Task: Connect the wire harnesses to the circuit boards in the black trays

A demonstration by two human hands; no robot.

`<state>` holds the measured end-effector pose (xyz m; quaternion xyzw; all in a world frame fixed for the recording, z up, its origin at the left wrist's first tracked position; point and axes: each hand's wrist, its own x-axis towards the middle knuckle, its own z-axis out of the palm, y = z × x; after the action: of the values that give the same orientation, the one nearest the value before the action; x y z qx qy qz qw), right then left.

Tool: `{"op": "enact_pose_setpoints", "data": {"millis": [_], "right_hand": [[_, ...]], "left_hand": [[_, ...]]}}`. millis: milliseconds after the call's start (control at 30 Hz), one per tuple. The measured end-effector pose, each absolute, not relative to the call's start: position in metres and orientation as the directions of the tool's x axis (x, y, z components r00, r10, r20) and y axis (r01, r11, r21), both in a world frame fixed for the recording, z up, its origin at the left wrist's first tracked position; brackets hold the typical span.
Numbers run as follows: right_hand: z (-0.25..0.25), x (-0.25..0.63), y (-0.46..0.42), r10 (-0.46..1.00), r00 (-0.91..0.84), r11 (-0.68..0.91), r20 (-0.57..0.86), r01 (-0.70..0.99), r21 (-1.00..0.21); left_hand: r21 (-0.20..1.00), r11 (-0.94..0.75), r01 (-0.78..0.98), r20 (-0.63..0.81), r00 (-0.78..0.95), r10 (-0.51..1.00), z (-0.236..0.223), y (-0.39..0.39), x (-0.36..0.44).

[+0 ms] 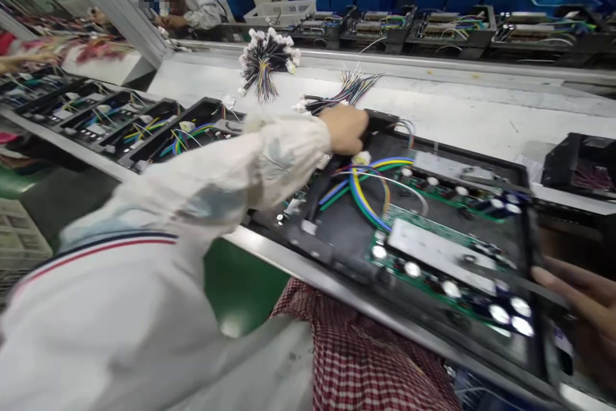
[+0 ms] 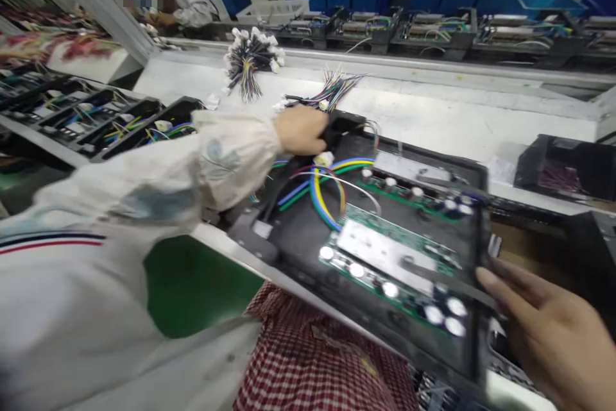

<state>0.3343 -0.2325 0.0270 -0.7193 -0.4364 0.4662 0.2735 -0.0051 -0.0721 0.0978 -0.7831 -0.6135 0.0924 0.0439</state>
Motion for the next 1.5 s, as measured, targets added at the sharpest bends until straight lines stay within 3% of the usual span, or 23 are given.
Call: {"op": "enact_pose_setpoints", "data": {"millis": [67, 233, 333, 767, 867, 900, 967, 1033, 1133, 1233, 1367, 1500], "right_hand": [[0.024, 0.298, -0.218, 0.865, 0.216, -0.5, -0.453, 0.284, -0.818], [0.006, 0.202, -0.192, 0.908, -0.162, -0.372, -0.387, 0.114, -0.921], [-0.01, 0.171, -0.185, 0.894, -0.266, -0.349, -0.359, 0.087, -0.933], [-0.015, 0.155, -0.18, 0.902, -0.274, -0.204, -0.334, 0.411, -0.888], [0.001, 0.169, -0.163, 0.89, -0.366, -0.025, -0.272, 0.556, -0.831], [0.009, 0.174, -0.152, 0.904, -0.376, 0.086, -0.203, 0.627, -0.775], [0.022, 0.178, -0.121, 0.93, -0.362, 0.327, 0.064, 0.735, -0.594], [0.029, 0.175, -0.088, 0.862, -0.47, 0.5, 0.187, 0.732, -0.464], [0.029, 0.164, -0.05, 0.778, -0.626, 0.579, 0.048, 0.686, -0.441], [0.025, 0.157, -0.035, 0.76, -0.647, 0.554, -0.067, 0.698, -0.453], [0.026, 0.159, -0.034, 0.695, -0.714, 0.628, -0.086, 0.662, -0.409], [0.027, 0.161, -0.037, 0.597, -0.8, 0.724, -0.053, 0.567, -0.393]], "left_hand": [[-0.288, -0.196, 0.937, -0.12, 0.168, 0.979, 0.103, -0.073, -0.045], [-0.371, -0.213, 0.904, -0.214, 0.14, 0.967, 0.098, -0.08, -0.136], [-0.394, -0.178, 0.902, -0.164, 0.121, 0.979, 0.084, -0.083, -0.169], [-0.413, -0.248, 0.876, -0.175, 0.191, 0.966, 0.048, -0.072, -0.208], [-0.438, -0.257, 0.862, -0.18, 0.196, 0.964, 0.046, -0.072, -0.208], [-0.442, -0.257, 0.86, -0.18, 0.196, 0.964, 0.045, -0.073, -0.208], [-0.444, -0.243, 0.863, -0.17, 0.185, 0.968, 0.043, -0.073, -0.209], [-0.432, -0.212, 0.877, -0.145, 0.165, 0.976, 0.041, -0.075, -0.21], [-0.413, -0.19, 0.89, -0.137, 0.146, 0.98, 0.042, -0.077, -0.211], [-0.419, -0.194, 0.887, -0.243, 0.097, 0.965, 0.05, -0.078, -0.206], [-0.386, -0.186, 0.904, -0.355, 0.04, 0.934, 0.06, -0.077, -0.199], [-0.358, -0.176, 0.917, -0.343, 0.046, 0.938, 0.06, -0.079, -0.2]]}}
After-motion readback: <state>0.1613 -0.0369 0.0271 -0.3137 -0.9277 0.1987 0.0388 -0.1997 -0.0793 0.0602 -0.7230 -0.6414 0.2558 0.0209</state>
